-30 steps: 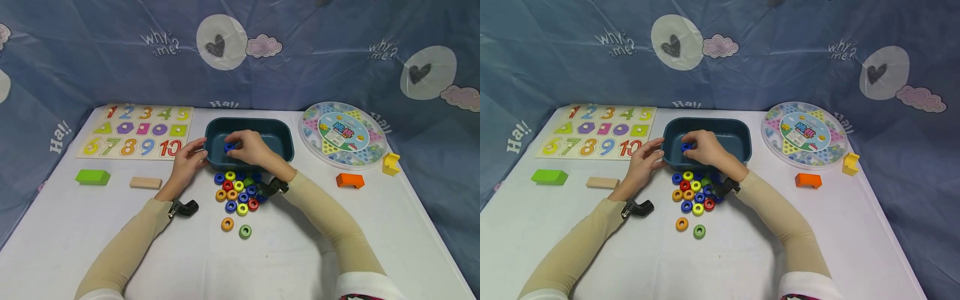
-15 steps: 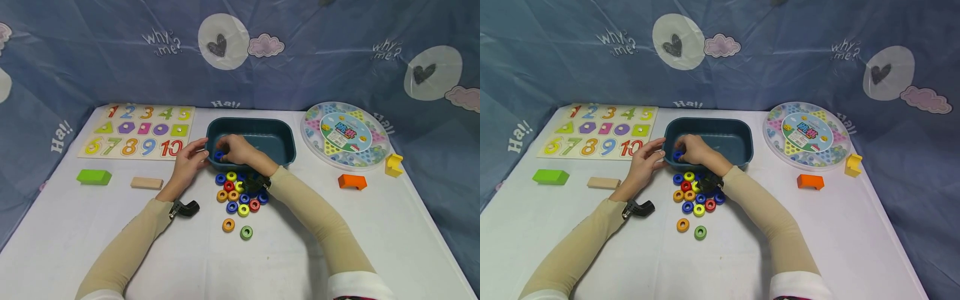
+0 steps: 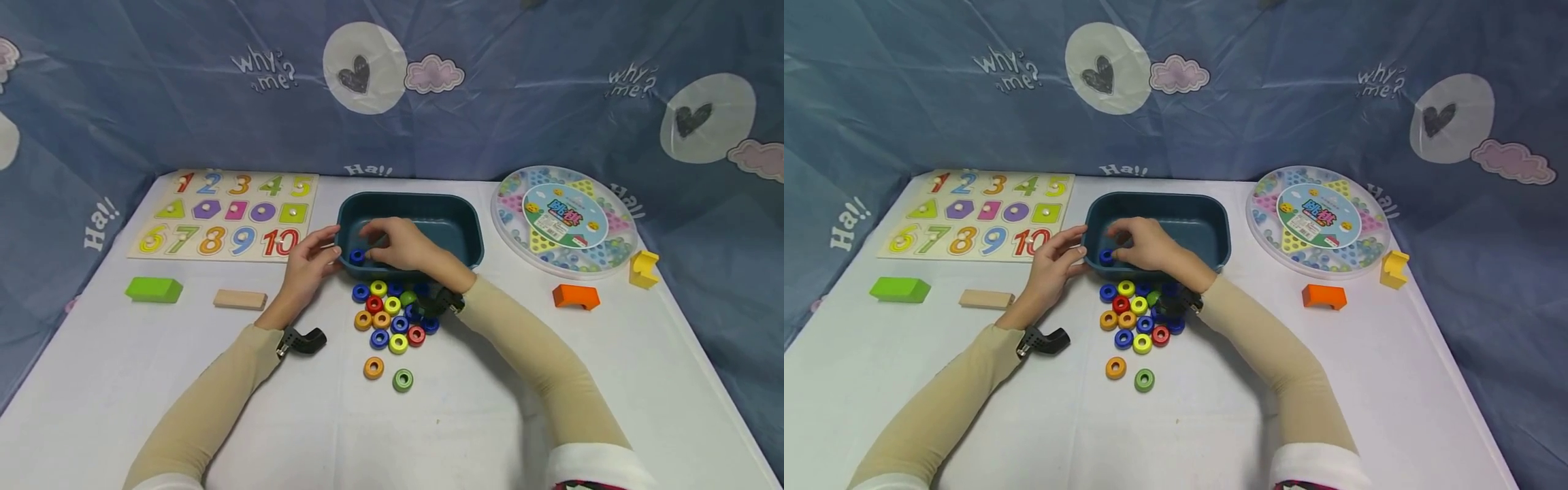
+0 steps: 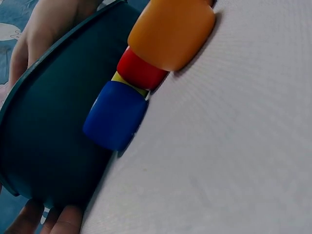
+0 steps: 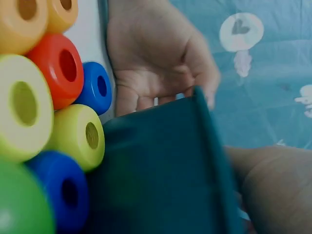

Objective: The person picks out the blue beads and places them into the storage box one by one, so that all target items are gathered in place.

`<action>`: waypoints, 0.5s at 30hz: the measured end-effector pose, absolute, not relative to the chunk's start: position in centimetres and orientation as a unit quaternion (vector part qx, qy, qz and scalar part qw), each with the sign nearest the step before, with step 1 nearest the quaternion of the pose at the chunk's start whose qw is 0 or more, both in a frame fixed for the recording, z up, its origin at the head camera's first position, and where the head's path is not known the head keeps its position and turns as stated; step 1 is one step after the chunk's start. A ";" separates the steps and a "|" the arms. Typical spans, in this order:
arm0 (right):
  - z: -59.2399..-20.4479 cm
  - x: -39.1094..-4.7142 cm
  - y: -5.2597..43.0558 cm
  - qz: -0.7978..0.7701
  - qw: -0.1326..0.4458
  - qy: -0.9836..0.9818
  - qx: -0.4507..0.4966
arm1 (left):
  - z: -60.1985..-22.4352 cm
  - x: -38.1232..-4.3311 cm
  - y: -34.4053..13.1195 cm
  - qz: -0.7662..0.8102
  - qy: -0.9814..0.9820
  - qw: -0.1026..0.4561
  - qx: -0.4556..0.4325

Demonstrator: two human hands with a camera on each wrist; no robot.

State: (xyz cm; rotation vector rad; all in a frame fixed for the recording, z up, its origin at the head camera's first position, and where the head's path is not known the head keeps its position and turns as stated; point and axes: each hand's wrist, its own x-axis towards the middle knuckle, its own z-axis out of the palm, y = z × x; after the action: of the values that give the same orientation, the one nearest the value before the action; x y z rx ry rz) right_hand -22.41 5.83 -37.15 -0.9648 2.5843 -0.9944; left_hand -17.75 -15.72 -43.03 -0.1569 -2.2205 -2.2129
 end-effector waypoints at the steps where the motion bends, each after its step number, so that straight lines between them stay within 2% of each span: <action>1: -37.0 -22.0 6.5 -0.350 0.091 0.872 -0.331 | -43.1 -17.7 -15.7 -0.705 -0.708 0.003 -0.050; 9: -36.8 -16.9 12.6 -0.440 -0.062 0.826 -0.348 | -43.3 -17.7 -15.5 -0.705 -0.708 0.006 -0.051; 11: -37.0 -15.7 13.8 -0.437 -0.073 0.817 -0.368 | -43.3 -17.7 -15.5 -0.705 -0.708 0.007 -0.051; 15: -38.0 -13.9 15.6 -0.400 -0.053 0.822 -0.401 | -43.0 -17.7 -15.7 -0.705 -0.707 0.011 -0.052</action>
State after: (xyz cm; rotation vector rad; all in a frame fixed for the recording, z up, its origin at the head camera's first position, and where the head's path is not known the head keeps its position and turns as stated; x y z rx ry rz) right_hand -13.87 15.64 -38.02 -1.3030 2.6749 -1.3021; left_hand -17.72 -15.74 -43.04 -0.1611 -2.2061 -2.1989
